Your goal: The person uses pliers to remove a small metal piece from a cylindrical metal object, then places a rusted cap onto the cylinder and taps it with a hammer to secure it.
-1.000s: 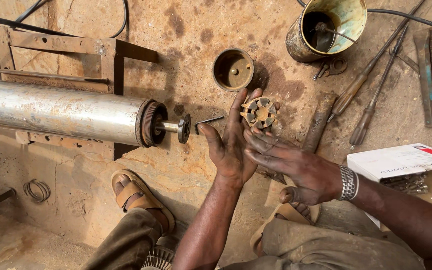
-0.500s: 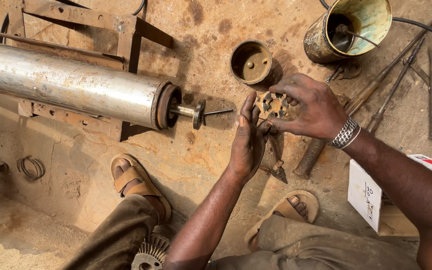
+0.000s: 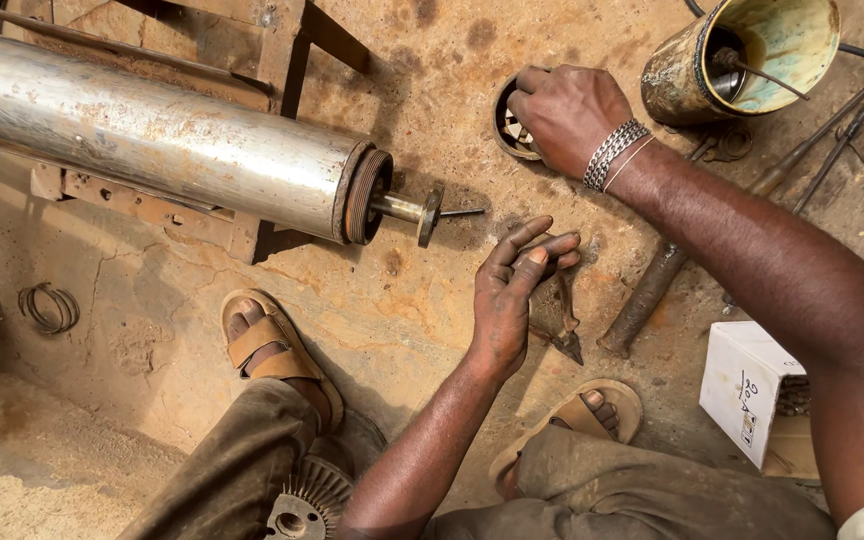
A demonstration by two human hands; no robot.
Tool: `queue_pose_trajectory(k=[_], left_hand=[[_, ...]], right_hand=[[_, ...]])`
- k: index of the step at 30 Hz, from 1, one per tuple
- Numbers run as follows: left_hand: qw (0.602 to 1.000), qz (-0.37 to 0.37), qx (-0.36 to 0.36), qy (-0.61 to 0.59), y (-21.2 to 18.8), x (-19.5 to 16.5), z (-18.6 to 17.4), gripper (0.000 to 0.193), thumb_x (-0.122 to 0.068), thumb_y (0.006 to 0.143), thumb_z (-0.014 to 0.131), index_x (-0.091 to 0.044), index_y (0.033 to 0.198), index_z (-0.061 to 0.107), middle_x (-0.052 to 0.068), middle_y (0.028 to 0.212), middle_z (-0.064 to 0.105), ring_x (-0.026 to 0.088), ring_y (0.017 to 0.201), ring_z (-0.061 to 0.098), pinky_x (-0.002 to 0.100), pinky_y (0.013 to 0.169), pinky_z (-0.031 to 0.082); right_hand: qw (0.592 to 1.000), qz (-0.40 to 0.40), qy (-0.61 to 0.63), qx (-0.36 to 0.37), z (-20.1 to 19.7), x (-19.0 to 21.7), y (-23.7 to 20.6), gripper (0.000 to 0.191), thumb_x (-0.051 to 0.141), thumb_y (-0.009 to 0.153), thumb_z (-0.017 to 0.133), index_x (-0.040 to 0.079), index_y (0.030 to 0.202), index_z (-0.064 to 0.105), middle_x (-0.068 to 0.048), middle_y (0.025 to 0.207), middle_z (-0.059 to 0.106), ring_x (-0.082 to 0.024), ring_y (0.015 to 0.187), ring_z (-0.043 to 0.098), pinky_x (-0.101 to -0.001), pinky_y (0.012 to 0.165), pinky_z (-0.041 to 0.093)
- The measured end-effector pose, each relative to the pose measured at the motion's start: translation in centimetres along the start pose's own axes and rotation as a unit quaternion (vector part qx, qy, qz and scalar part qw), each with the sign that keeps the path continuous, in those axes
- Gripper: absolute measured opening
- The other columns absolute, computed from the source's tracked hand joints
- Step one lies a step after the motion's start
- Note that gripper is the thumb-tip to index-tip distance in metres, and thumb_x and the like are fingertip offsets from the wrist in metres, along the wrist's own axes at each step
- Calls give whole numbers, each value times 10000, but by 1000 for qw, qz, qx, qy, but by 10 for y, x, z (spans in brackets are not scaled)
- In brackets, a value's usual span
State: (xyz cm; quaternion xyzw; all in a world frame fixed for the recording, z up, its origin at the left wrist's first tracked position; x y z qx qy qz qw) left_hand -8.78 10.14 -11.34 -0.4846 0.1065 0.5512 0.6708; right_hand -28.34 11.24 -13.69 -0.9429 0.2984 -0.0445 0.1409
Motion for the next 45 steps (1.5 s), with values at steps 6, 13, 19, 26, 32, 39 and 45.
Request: queue_pose_trajectory(k=[6, 13, 19, 26, 32, 39, 45], left_hand=[[1000, -3, -6, -4, 1, 3, -2, 467, -225, 1054, 542, 35, 1438, 487, 181, 1254, 692, 218, 1144, 674, 406, 1088, 526], [997, 22, 31, 68, -7, -9, 22, 439, -200, 1053, 562, 34, 1422, 519, 192, 1271, 694, 236, 1178, 662, 405, 1091, 517], [962, 209, 88, 150, -38, -75, 36, 332, -161, 1076, 600, -3, 1366, 567, 173, 1297, 700, 250, 1271, 684, 437, 1146, 569], [838, 505, 5, 208, -57, -201, -10, 160, -121, 1101, 668, -43, 1240, 676, 166, 1212, 740, 243, 1099, 758, 382, 1017, 651], [698, 475, -130, 520, 6, -270, -49, 171, -140, 1121, 643, -48, 1254, 698, 129, 1160, 764, 206, 1074, 775, 344, 930, 675], [578, 422, -194, 672, 16, -247, -68, 166, -261, 1055, 737, -194, 1207, 744, 32, 1028, 794, 188, 977, 713, 396, 982, 482], [600, 381, -191, 677, 22, -246, -72, 198, -283, 1030, 723, -182, 1198, 750, 23, 927, 784, 182, 906, 720, 443, 1047, 424]], right_hand=[[1000, -3, -8, 6, 7, 2, -2, 116, 77, 919, 694, 76, 1029, 729, -66, 983, 680, -168, 774, 686, -338, 579, 612], [995, 5, -55, -86, -13, 0, -28, 68, 102, 889, 690, 124, 926, 742, -32, 901, 732, -195, 1024, 705, -331, 554, 617], [951, 180, -106, -230, -51, -128, -146, 124, 342, 1033, 792, 221, 1019, 772, -5, 940, 714, -124, 842, 651, -317, 734, 563], [940, 320, -61, 102, 69, -228, -136, 300, 322, 955, 814, 68, 818, 732, -122, 821, 692, -272, 820, 682, -582, 981, 486], [942, 328, -44, 59, 96, -244, -116, 159, 229, 922, 764, 92, 847, 734, -141, 912, 679, -266, 915, 635, -614, 977, 455], [929, 288, -160, -170, 46, -222, -179, 159, 282, 980, 714, 123, 979, 712, -72, 960, 657, -222, 1003, 596, -640, 1101, 360], [881, 297, 204, -307, 15, -213, -250, 100, 179, 967, 764, 101, 1030, 756, -105, 1067, 696, -277, 1105, 605, -583, 1012, 408]])
Point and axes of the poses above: each hand's wrist, its own y-axis towards the middle knuckle, its own z-axis out of the palm, x = y × z, the point moved 8 cm from there along y, towards the middle knuckle
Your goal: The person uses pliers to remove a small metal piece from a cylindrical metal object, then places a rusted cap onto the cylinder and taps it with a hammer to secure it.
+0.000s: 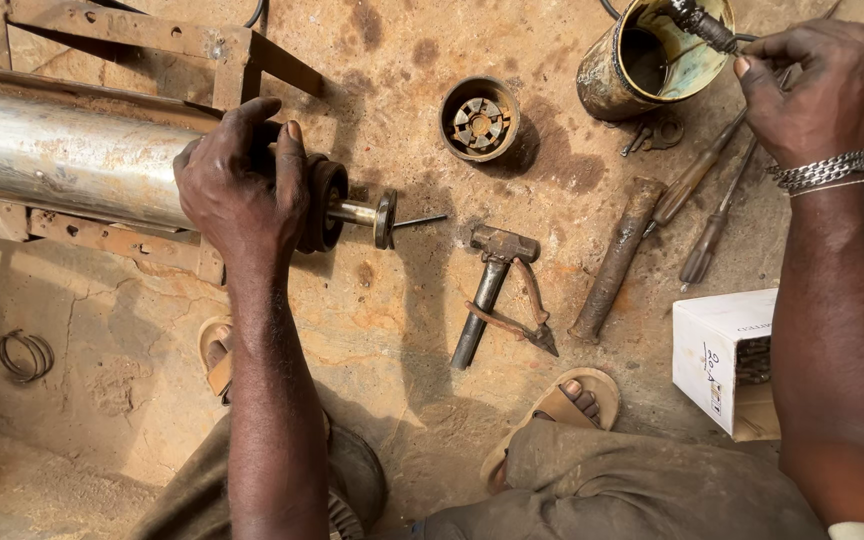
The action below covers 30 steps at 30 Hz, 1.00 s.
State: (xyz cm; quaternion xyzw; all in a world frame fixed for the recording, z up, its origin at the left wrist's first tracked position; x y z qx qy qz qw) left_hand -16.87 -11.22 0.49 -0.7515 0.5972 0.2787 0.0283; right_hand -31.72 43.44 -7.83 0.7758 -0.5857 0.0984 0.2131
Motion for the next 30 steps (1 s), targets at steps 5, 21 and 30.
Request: queue_pose_trajectory(k=[5, 21, 30], left_hand=[[998, 51, -39, -12, -1, -3, -4, 194, -303, 1071, 706, -172, 1211, 735, 25, 986, 795, 163, 959, 744, 434, 1049, 430], [998, 50, -40, -12, 0, -14, -10, 236, -263, 1033, 733, -151, 1240, 717, 34, 928, 790, 170, 886, 757, 437, 1048, 432], [968, 212, 122, -53, 46, -15, -30, 206, -205, 1117, 678, -91, 1285, 642, 81, 1112, 755, 166, 936, 736, 327, 837, 540]], right_hand=[[999, 38, 11, -10, 13, -5, -17, 100, 44, 973, 785, 58, 1070, 771, -141, 987, 754, -231, 859, 723, -443, 765, 590], [929, -285, -222, 76, 114, 198, 1, 58, 202, 977, 770, 249, 1002, 794, 77, 788, 668, -64, 664, 569, -246, 570, 489], [940, -273, -160, 127, 121, 203, 4, 106, 275, 1026, 725, 251, 1098, 798, 45, 825, 674, -102, 676, 588, -271, 512, 471]])
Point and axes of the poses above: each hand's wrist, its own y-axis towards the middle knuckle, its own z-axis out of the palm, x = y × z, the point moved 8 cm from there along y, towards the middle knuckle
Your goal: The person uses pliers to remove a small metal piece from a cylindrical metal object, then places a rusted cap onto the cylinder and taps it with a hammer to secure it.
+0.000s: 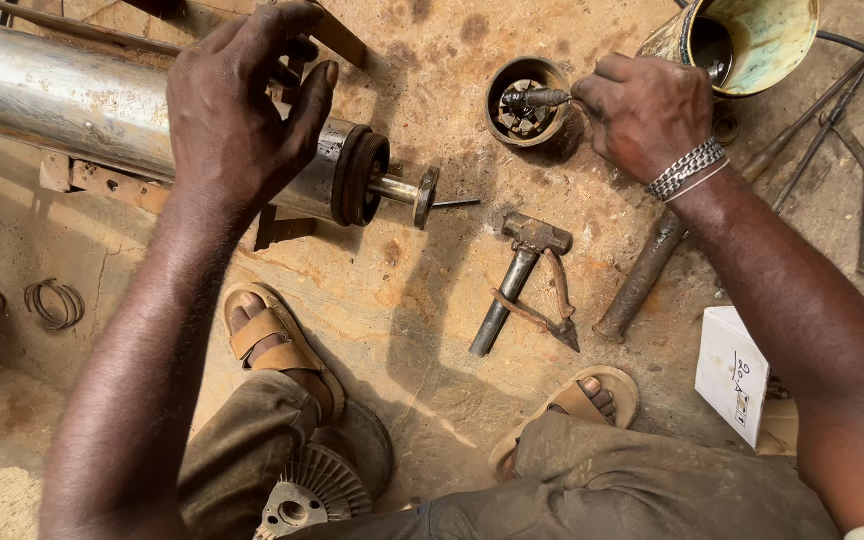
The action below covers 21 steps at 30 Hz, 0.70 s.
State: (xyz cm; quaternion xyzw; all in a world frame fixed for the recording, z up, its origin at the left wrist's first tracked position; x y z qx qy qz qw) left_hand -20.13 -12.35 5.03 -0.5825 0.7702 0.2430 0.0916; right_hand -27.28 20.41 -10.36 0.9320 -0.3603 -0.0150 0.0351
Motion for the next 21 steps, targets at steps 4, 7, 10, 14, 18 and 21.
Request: queue_pose_trajectory(k=[4, 7, 10, 14, 18, 21], left_hand=[[969, 27, 167, 181, -4, 31, 5, 298, -400, 1086, 705, -143, 1237, 705, 70, 953, 756, 213, 780, 687, 438, 858, 512], [971, 42, 148, 184, -12, 37, 8, 306, -423, 1062, 616, -164, 1188, 721, 65, 1008, 756, 222, 873, 692, 421, 916, 508], [989, 0, 106, 108, -19, 41, 8, 316, -349, 1100, 503, -149, 1199, 727, 77, 1102, 750, 247, 991, 693, 406, 944, 487], [983, 21, 147, 104, -22, 40, 13, 371, -376, 1084, 469, -138, 1184, 735, 90, 1140, 750, 278, 1038, 689, 438, 939, 486], [981, 13, 156, 112, -19, 45, 10, 389, -390, 1074, 465, -142, 1191, 740, 95, 1130, 751, 296, 1067, 672, 448, 948, 474], [979, 31, 163, 120, -23, 43, 7, 406, -412, 1065, 454, -143, 1204, 726, 90, 1177, 743, 279, 1127, 655, 449, 991, 453]], right_hand=[[998, -11, -42, 41, -1, 14, 17, 167, 204, 997, 670, 281, 1062, 803, 79, 787, 668, -74, 587, 570, -242, 448, 466], [995, -5, -43, 92, -4, 8, 15, 216, 186, 1039, 611, 289, 1042, 801, 96, 868, 695, -66, 546, 555, -248, 419, 468], [997, 20, -57, 56, -9, 4, 13, 201, 246, 1095, 594, 297, 1118, 787, 85, 790, 654, -62, 558, 531, -245, 446, 471], [968, 138, 182, 106, 19, 0, 7, 119, 235, 1042, 582, 231, 979, 684, 69, 736, 582, -69, 585, 512, -259, 452, 471], [940, 188, 246, 147, 32, 2, -2, 151, 210, 973, 575, 178, 827, 588, 70, 740, 536, -70, 604, 506, -266, 458, 478], [971, 93, -136, 173, 12, 7, 5, 102, 251, 952, 588, 203, 862, 597, 87, 746, 543, -54, 597, 514, -241, 470, 496]])
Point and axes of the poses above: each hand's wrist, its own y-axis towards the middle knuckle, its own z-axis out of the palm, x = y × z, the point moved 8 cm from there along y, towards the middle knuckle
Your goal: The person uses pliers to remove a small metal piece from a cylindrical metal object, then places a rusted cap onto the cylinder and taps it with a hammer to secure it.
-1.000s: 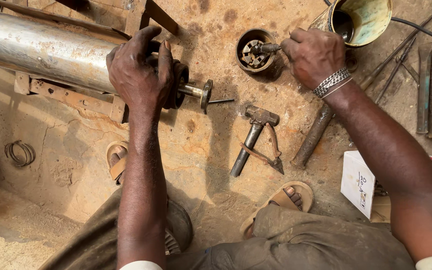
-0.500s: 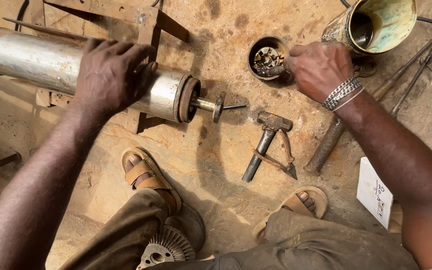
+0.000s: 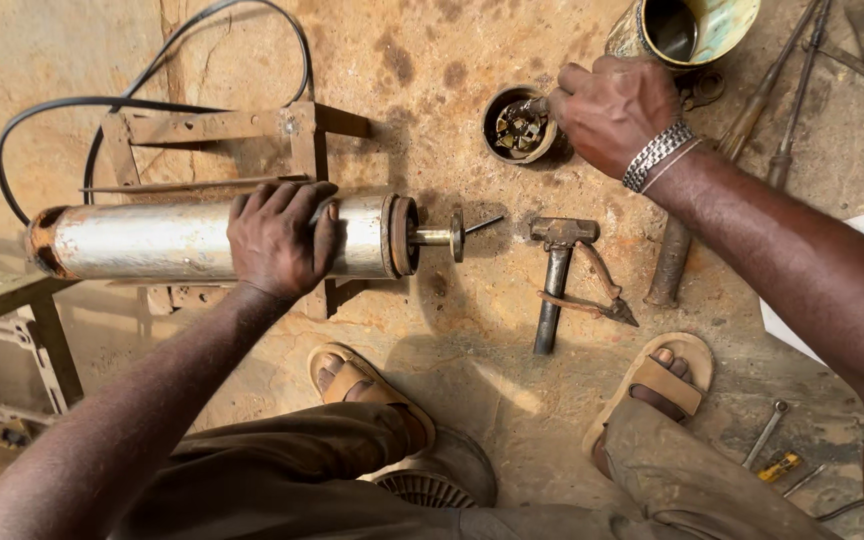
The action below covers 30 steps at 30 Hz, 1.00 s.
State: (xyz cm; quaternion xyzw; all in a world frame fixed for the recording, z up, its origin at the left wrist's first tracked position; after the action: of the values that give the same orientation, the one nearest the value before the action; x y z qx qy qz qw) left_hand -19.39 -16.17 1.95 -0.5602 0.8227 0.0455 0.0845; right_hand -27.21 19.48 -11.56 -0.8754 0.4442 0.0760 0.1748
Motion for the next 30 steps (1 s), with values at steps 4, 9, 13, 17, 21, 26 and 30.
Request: queue_pose_trajectory(k=[4, 9, 13, 17, 21, 26, 30], left_hand=[[999, 13, 35, -2, -4, 5, 2, 447, -475, 1025, 447, -177, 1240, 701, 87, 1205, 725, 271, 1125, 631, 454, 1013, 430], [998, 15, 52, 34, -9, 13, 3, 523, -547, 992, 445, -192, 1325, 636, 106, 1207, 697, 329, 1093, 601, 493, 942, 407], [989, -51, 133, -27, -18, 20, 14, 534, -533, 1008, 416, -198, 1392, 572, 105, 1245, 673, 284, 1111, 595, 459, 966, 426], [998, -26, 64, -5, -18, 13, -3, 512, -522, 1003, 434, -181, 1351, 592, 105, 1204, 690, 286, 1087, 609, 469, 960, 429], [996, -43, 79, -25, -22, 15, -2, 474, -502, 1019, 440, -187, 1330, 609, 98, 1156, 702, 262, 1047, 623, 470, 1010, 422], [999, -21, 22, -21, -22, 15, -6, 481, -491, 997, 471, -153, 1304, 622, 107, 1121, 703, 260, 1012, 627, 451, 923, 438], [999, -29, 23, -27, -23, 16, -4, 499, -492, 986, 481, -143, 1315, 622, 108, 1111, 703, 258, 1003, 628, 443, 916, 439]], right_hand=[[986, 1, -130, 106, -11, 9, 9, 116, 258, 942, 558, 209, 852, 612, 85, 762, 567, -33, 558, 503, -192, 396, 504], [993, 76, -15, 91, -30, 25, 0, 148, 173, 1021, 551, 190, 1076, 687, 51, 786, 627, -64, 557, 505, -228, 420, 499], [996, 84, -24, 17, -57, 33, 6, 176, 177, 993, 594, 215, 1118, 712, 30, 819, 628, -89, 528, 503, -243, 397, 496], [985, 83, -68, 136, -64, 27, 16, 197, 188, 1039, 549, 175, 1011, 743, 10, 867, 673, -80, 603, 525, -257, 477, 530], [970, 27, -75, 228, -61, 40, 19, 271, 176, 1082, 501, 134, 966, 743, -8, 871, 707, -74, 665, 562, -270, 559, 573], [995, 18, 98, 14, -97, 40, 33, 333, -2, 882, 524, 171, 1099, 708, -24, 847, 640, -134, 619, 583, -328, 524, 598], [974, -45, -158, 153, -75, 39, 32, 201, 90, 986, 514, 136, 958, 708, -18, 884, 648, -97, 659, 615, -336, 594, 622]])
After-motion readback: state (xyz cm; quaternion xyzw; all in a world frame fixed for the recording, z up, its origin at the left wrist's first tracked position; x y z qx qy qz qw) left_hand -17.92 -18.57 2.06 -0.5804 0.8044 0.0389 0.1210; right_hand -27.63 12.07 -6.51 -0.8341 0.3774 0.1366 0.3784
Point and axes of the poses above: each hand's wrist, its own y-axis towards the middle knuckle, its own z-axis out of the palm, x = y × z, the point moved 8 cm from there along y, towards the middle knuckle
